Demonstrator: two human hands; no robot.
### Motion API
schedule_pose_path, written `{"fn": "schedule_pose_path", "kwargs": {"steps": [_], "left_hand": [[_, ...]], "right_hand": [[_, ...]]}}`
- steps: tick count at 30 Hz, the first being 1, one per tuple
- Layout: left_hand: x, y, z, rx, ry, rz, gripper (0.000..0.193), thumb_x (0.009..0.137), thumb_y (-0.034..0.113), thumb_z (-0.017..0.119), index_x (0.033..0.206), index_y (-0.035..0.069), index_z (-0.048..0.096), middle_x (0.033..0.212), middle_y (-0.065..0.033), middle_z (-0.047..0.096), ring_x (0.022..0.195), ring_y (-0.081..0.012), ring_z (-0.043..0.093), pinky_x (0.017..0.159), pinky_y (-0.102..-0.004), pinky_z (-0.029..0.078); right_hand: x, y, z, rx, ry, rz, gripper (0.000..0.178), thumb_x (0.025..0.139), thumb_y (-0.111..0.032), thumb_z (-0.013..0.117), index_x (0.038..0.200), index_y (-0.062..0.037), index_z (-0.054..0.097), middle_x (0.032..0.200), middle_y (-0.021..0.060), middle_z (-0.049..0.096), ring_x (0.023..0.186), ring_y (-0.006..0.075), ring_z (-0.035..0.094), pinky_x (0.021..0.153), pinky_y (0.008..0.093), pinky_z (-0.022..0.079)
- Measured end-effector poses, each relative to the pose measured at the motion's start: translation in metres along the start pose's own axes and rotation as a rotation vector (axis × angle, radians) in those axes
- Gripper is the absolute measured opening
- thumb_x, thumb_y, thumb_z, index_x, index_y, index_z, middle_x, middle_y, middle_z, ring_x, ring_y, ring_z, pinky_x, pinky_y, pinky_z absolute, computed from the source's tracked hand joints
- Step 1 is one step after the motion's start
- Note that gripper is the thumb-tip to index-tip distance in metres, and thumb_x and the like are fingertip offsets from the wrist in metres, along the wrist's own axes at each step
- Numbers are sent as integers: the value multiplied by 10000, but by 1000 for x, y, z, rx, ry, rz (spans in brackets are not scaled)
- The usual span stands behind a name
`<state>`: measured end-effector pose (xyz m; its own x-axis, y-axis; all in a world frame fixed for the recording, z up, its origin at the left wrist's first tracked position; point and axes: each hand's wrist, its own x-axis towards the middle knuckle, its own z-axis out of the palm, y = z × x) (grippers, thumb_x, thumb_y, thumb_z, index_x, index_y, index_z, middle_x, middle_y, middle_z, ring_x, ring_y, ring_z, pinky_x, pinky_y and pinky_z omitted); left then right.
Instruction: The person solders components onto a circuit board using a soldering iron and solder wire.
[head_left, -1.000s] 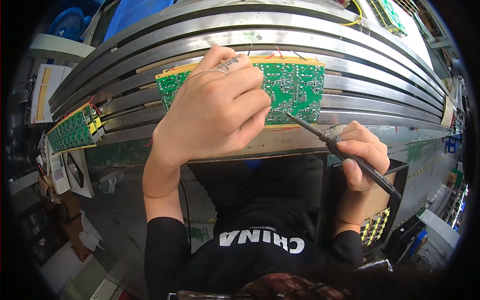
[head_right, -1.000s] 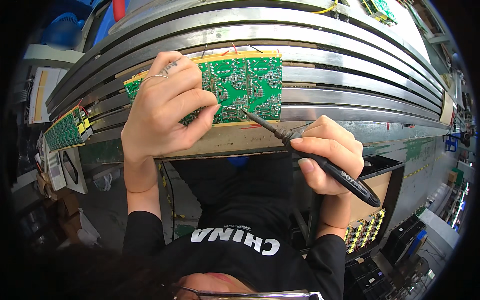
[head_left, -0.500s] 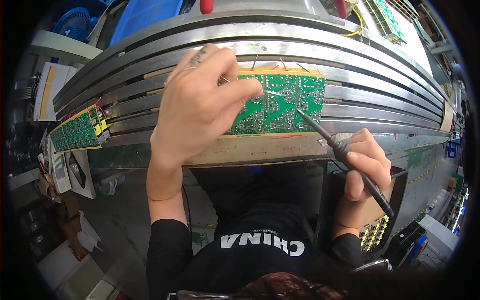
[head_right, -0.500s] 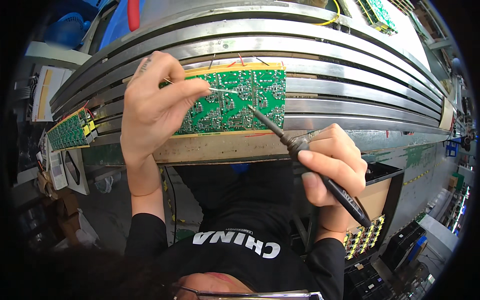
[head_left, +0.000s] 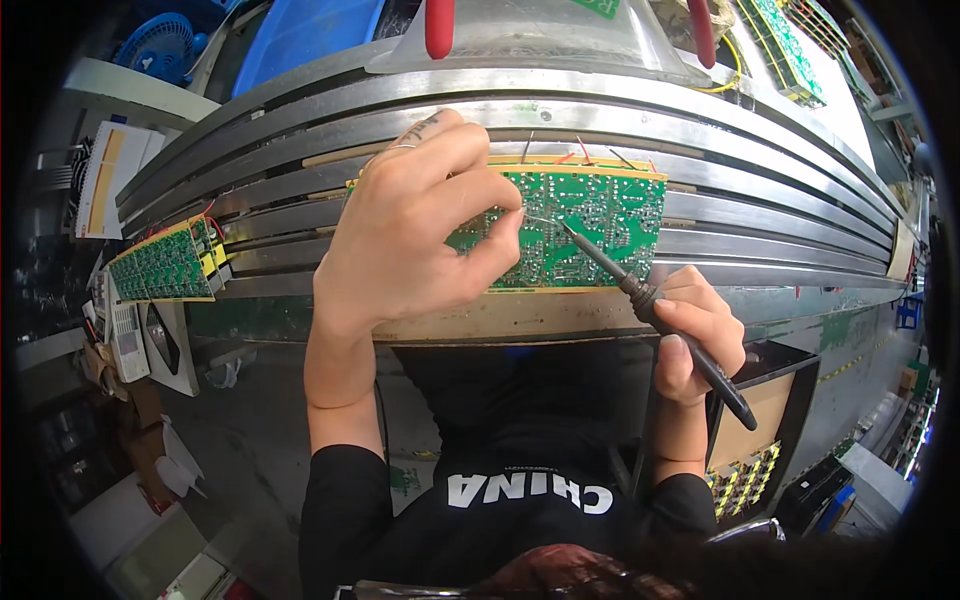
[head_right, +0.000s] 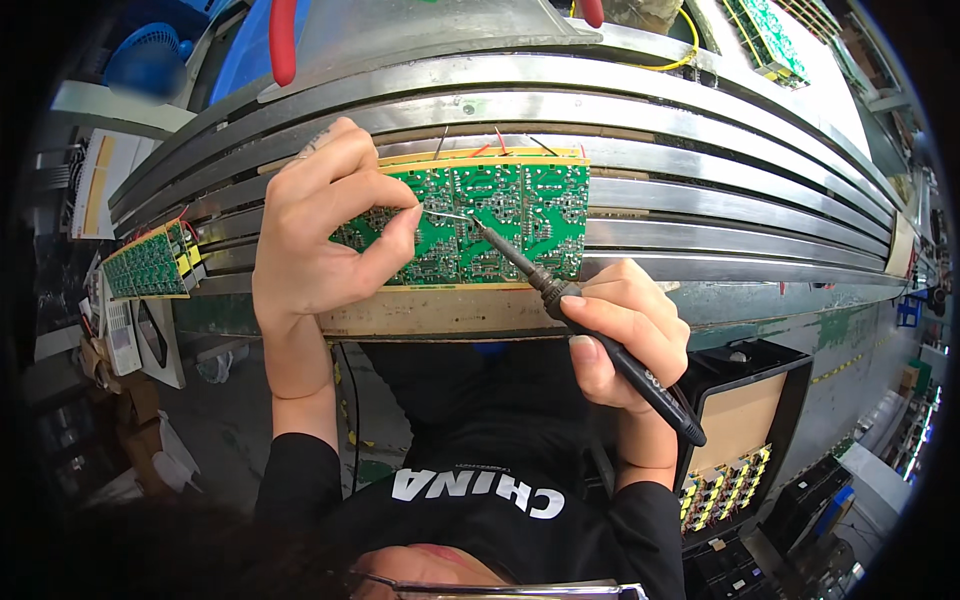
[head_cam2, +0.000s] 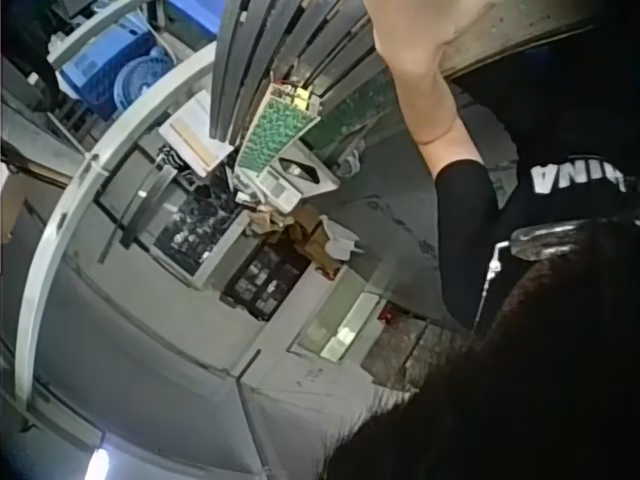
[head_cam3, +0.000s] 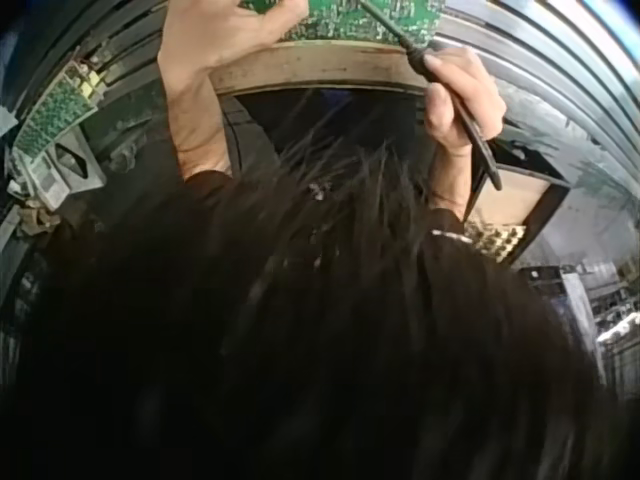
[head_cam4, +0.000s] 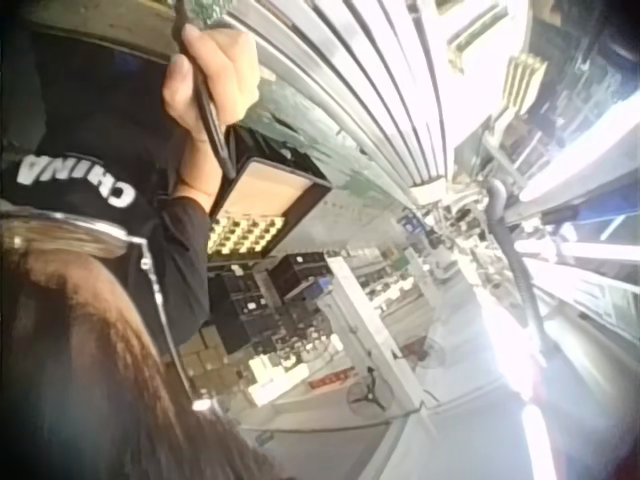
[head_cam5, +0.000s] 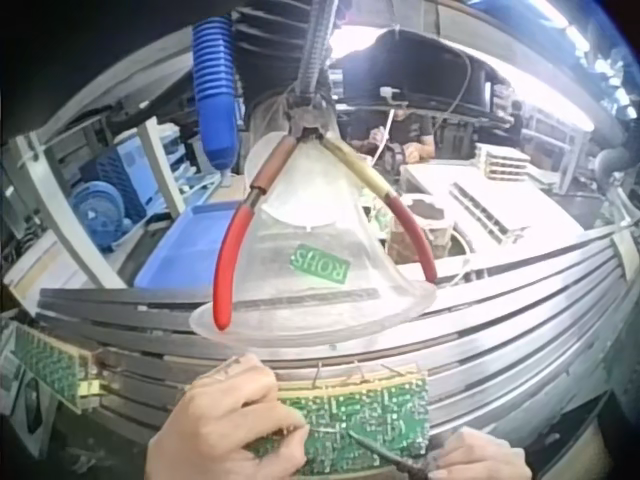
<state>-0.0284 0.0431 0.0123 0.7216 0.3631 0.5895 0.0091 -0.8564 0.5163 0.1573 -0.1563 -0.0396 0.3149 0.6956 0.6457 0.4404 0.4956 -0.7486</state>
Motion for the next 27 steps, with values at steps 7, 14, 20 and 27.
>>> {"fn": "schedule_pose_path", "kwargs": {"steps": [7,14,20,27], "left_hand": [[-1,-1,0,28,-7,34,176,627,-60,705,726,67,636,731,-11,435,662,-178,377,612,-287,347],[-1,-2,2,64,-26,58,172,636,-58,704,723,66,624,735,-17,440,662,-182,387,614,-295,350],[-3,-2,4,73,-31,66,167,640,-53,705,720,67,621,743,-20,442,665,-185,392,632,-299,357],[-2,-1,5,113,-18,91,168,640,-44,710,721,75,623,748,-17,444,666,-186,394,678,-307,375]], "right_hand": [[5,-10,2,-140,-68,-53,180,833,-165,711,921,-12,746,775,99,672,644,209,559,626,339,469],[4,-21,7,-262,-92,-65,170,839,-182,724,929,-42,754,769,83,667,637,206,563,629,342,465],[1,-22,8,-300,-98,-75,171,844,-185,725,942,-48,754,777,79,664,648,205,570,636,344,463],[1,-23,10,-314,-97,-90,176,848,-187,726,953,-48,752,793,76,664,659,206,577,641,346,465]]}}
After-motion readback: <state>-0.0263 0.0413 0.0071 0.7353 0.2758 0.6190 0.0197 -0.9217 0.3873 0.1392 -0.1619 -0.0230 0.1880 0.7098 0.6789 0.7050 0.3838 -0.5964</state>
